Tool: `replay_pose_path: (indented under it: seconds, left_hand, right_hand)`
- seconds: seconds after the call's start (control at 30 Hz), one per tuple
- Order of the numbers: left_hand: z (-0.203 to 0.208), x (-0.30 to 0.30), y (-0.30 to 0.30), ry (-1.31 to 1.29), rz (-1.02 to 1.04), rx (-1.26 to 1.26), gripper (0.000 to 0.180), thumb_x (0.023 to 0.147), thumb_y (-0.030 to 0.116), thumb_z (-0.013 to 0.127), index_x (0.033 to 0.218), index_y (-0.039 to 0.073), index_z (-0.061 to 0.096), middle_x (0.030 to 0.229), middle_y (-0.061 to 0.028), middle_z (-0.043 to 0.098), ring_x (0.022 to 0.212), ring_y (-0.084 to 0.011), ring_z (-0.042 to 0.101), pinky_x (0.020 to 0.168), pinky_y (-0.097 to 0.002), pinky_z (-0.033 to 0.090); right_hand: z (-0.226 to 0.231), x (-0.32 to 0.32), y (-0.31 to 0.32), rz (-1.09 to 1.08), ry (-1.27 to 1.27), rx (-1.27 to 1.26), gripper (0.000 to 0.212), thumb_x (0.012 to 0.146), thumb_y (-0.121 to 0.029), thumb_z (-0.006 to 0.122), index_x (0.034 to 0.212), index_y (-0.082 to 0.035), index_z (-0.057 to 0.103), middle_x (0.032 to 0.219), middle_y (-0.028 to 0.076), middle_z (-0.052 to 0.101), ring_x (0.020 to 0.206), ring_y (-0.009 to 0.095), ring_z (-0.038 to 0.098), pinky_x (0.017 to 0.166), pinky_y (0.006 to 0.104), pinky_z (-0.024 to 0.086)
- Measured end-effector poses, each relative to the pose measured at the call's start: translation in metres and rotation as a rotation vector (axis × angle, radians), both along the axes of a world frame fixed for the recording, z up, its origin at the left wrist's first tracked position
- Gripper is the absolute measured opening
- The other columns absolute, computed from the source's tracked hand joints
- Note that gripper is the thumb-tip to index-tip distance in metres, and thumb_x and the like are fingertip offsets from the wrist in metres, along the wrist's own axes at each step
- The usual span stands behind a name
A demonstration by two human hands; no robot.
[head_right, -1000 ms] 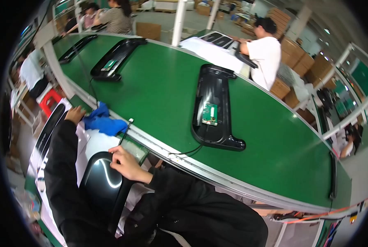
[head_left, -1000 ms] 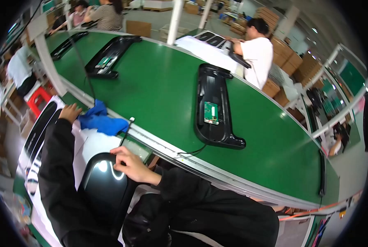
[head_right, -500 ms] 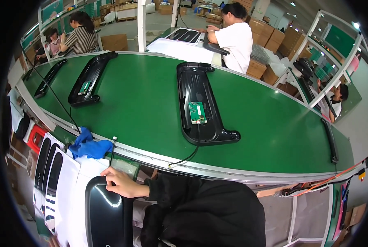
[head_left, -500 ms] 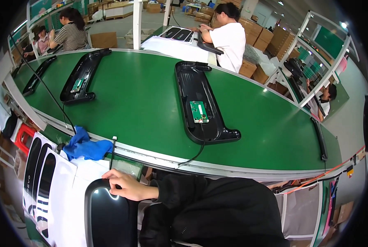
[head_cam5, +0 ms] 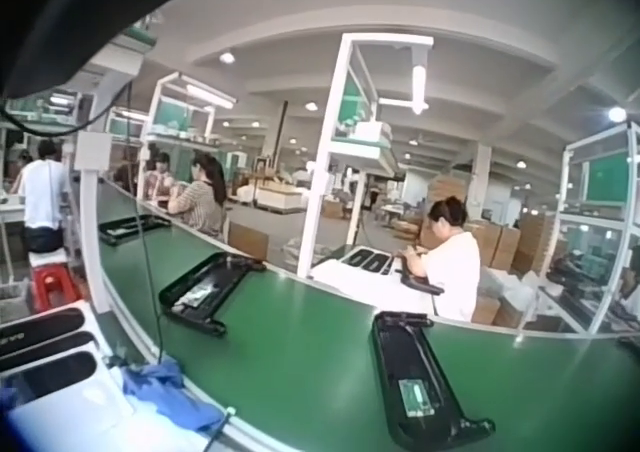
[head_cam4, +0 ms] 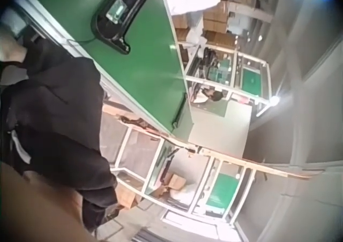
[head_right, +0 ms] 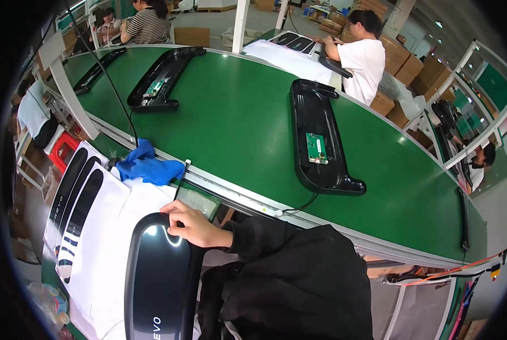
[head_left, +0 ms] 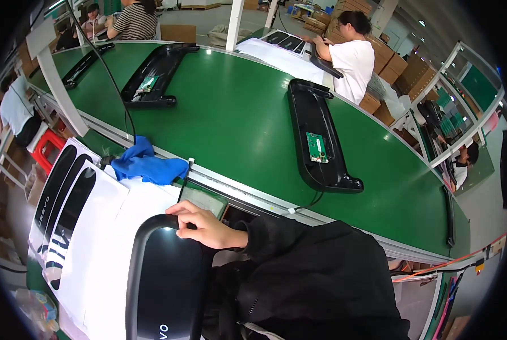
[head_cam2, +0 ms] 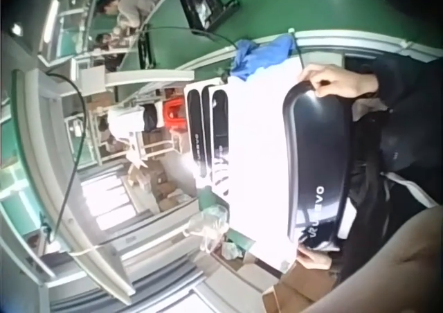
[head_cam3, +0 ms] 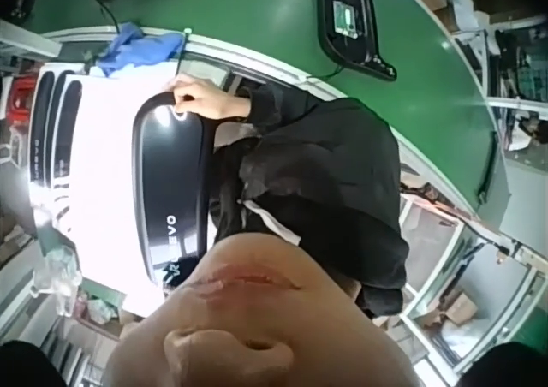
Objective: The recorder is assembling a black panel onto a white base of a piece of equipment on a factory assembly line.
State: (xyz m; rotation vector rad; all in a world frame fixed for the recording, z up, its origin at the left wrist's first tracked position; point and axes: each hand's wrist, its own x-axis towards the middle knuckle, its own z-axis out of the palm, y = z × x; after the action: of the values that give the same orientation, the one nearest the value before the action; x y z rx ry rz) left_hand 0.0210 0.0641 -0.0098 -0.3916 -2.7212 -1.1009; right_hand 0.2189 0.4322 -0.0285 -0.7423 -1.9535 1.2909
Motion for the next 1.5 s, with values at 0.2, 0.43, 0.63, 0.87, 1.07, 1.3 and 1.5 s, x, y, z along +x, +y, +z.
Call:
replay_pose_path:
  seconds: [0.2, 0.43, 0.63, 0.87, 1.07, 1.3, 1.5]
  left_hand:
    - [-0.011, -0.003, 0.000, -0.120, -0.011, 0.122, 0.031, 0.087, 0.022, 0.057, 0.101, -0.006, 0.058, 0.087, -0.0192, 0.062, 0.075, -0.0233, 0.057, 0.068, -0.0320, 0.047]
    - [-0.021, -0.009, -0.014, -0.254, 0.136, 0.315, 0.024, 0.082, 0.018, 0.064, 0.094, -0.002, 0.061, 0.091, -0.0169, 0.062, 0.089, -0.0227, 0.058, 0.075, -0.0324, 0.049]
    - [-0.006, 0.010, -0.013, -0.267, 0.171, 0.389, 0.017, 0.088, 0.014, 0.054, 0.099, 0.000, 0.056, 0.086, 0.0001, 0.055, 0.076, -0.0057, 0.047, 0.067, -0.0180, 0.037]
    - [0.003, 0.018, -0.041, -0.101, 0.395, 0.353, 0.016, 0.085, 0.011, 0.057, 0.097, 0.002, 0.056, 0.087, -0.0036, 0.056, 0.078, -0.0089, 0.052, 0.068, -0.0210, 0.041]
    - [0.010, 0.039, -0.067, -0.158, 0.518, 0.128, 0.021, 0.087, 0.017, 0.055, 0.098, -0.001, 0.054, 0.095, -0.0089, 0.056, 0.080, -0.0147, 0.055, 0.073, -0.0248, 0.043]
    - [0.003, 0.042, -0.064, -0.395, 0.488, 0.300, 0.037, 0.089, 0.028, 0.051, 0.107, -0.003, 0.049, 0.095, -0.0162, 0.056, 0.084, -0.0250, 0.056, 0.078, -0.0319, 0.043]
    - [0.014, 0.032, -0.026, -0.301, 0.334, 0.133, 0.038, 0.090, 0.024, 0.049, 0.115, -0.004, 0.046, 0.101, -0.0178, 0.053, 0.094, -0.0257, 0.053, 0.083, -0.0307, 0.040]
  right_hand:
    - [0.003, 0.005, -0.002, 0.017, -0.007, 0.014, 0.018, 0.078, -0.009, 0.058, 0.067, -0.004, 0.046, 0.123, 0.010, 0.043, 0.113, 0.022, 0.043, 0.092, 0.0329, 0.033]
    - [0.003, -0.009, -0.003, 0.086, -0.010, -0.035, 0.016, 0.078, -0.008, 0.058, 0.068, -0.004, 0.047, 0.122, 0.012, 0.045, 0.115, 0.024, 0.041, 0.095, 0.0344, 0.031]
    - [0.028, -0.003, -0.014, 0.008, -0.088, -0.151, 0.014, 0.077, -0.003, 0.054, 0.065, -0.002, 0.046, 0.127, 0.014, 0.044, 0.109, 0.021, 0.047, 0.095, 0.0297, 0.030]
    - [0.022, -0.012, -0.050, 0.124, 0.043, -0.235, 0.015, 0.084, -0.003, 0.045, 0.070, 0.000, 0.045, 0.131, 0.018, 0.041, 0.112, 0.018, 0.045, 0.098, 0.0290, 0.029]
    - [0.029, -0.010, -0.052, 0.044, 0.045, -0.184, 0.017, 0.085, -0.001, 0.043, 0.067, 0.000, 0.041, 0.131, 0.019, 0.040, 0.116, 0.025, 0.043, 0.101, 0.0350, 0.029]
    - [0.029, -0.007, -0.046, 0.040, 0.010, -0.162, 0.011, 0.085, -0.002, 0.043, 0.079, 0.004, 0.049, 0.130, 0.016, 0.042, 0.112, 0.019, 0.045, 0.098, 0.0296, 0.031]
    - [0.046, -0.004, -0.033, -0.065, 0.024, -0.244, 0.023, 0.086, -0.004, 0.044, 0.101, 0.009, 0.055, 0.128, 0.012, 0.046, 0.106, 0.012, 0.045, 0.093, 0.0237, 0.031]
